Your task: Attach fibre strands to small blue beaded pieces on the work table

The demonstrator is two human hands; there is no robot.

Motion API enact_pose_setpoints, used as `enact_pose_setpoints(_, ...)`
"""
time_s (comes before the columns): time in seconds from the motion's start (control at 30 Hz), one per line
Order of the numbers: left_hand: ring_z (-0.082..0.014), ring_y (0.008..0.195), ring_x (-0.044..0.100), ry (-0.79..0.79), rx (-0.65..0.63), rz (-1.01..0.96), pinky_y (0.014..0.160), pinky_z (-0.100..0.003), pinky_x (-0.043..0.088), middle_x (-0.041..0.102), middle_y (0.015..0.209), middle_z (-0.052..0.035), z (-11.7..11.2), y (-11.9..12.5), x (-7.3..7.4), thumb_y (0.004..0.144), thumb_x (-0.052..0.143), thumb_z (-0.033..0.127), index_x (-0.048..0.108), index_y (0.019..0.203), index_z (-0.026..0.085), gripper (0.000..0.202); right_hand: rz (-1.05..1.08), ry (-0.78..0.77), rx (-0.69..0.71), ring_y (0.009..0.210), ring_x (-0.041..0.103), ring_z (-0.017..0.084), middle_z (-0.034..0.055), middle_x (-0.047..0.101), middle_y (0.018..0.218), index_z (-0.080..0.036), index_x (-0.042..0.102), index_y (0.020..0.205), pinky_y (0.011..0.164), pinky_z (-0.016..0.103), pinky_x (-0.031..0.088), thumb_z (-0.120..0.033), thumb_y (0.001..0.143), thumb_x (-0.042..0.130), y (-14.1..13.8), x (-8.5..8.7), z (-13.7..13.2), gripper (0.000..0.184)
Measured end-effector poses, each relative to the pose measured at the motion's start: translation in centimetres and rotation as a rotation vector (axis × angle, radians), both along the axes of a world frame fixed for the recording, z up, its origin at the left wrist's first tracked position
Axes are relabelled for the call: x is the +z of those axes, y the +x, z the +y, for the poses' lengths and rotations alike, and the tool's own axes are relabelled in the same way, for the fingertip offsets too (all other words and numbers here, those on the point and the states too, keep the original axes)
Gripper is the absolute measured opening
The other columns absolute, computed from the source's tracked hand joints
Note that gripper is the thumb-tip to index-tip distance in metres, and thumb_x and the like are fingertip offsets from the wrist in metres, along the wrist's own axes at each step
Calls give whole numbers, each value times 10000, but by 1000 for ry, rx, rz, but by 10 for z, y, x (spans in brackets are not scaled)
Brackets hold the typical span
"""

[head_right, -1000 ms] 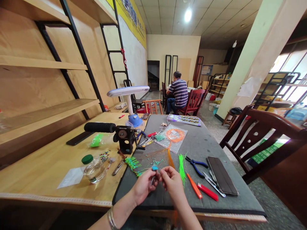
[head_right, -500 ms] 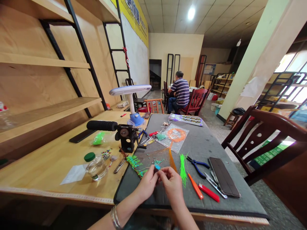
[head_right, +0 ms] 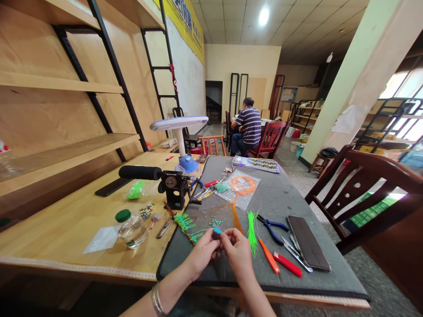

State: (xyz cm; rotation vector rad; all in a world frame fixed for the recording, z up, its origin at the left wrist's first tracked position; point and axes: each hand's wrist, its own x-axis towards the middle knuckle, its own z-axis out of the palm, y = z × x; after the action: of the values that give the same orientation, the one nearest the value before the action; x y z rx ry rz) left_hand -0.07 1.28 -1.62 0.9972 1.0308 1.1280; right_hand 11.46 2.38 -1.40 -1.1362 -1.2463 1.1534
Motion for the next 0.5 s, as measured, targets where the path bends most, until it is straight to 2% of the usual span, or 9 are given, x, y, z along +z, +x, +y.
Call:
enact_pose_setpoints(0.07,-71,490,438,-119,-64,-117,466,-205,239,543,629,38,1,-1,4,695,603,296,501,756,175,170,24,-42,25,342,416,81,-33,550,446,-182,571,631,341,198,300,-636,595,696,2,0,1,472)
enact_pose_setpoints(0.13,-55,459,412,-168,-80,-179,448,-196,197,533,595,44,2,-2,5,662,633,292,512,742,165,193,36,-71,38,334,414,76,-36,552,446,-181,572,637,337,193,295,-636,587,701,4,-2,2,475)
enact_pose_setpoints(0.3,-37,452,411,-227,-32,-322,442,-173,172,508,573,56,3,-3,1,628,707,300,502,720,158,266,60,-107,53,331,409,72,-41,552,451,-180,562,643,336,188,290,-617,588,711,7,-10,2,465)
enact_pose_setpoints(0.43,-21,440,387,-219,-86,-315,427,-163,155,505,578,50,3,-4,1,629,747,326,515,715,144,308,89,-120,62,340,424,73,-43,555,461,-175,561,653,349,188,304,-596,595,720,7,-12,1,454)
enact_pose_setpoints(0.5,-14,432,377,-227,-104,-330,421,-157,151,508,587,48,2,-4,3,633,753,345,519,725,139,325,104,-135,69,342,438,82,-43,565,471,-172,583,731,352,192,313,-596,586,727,7,-10,-1,470)
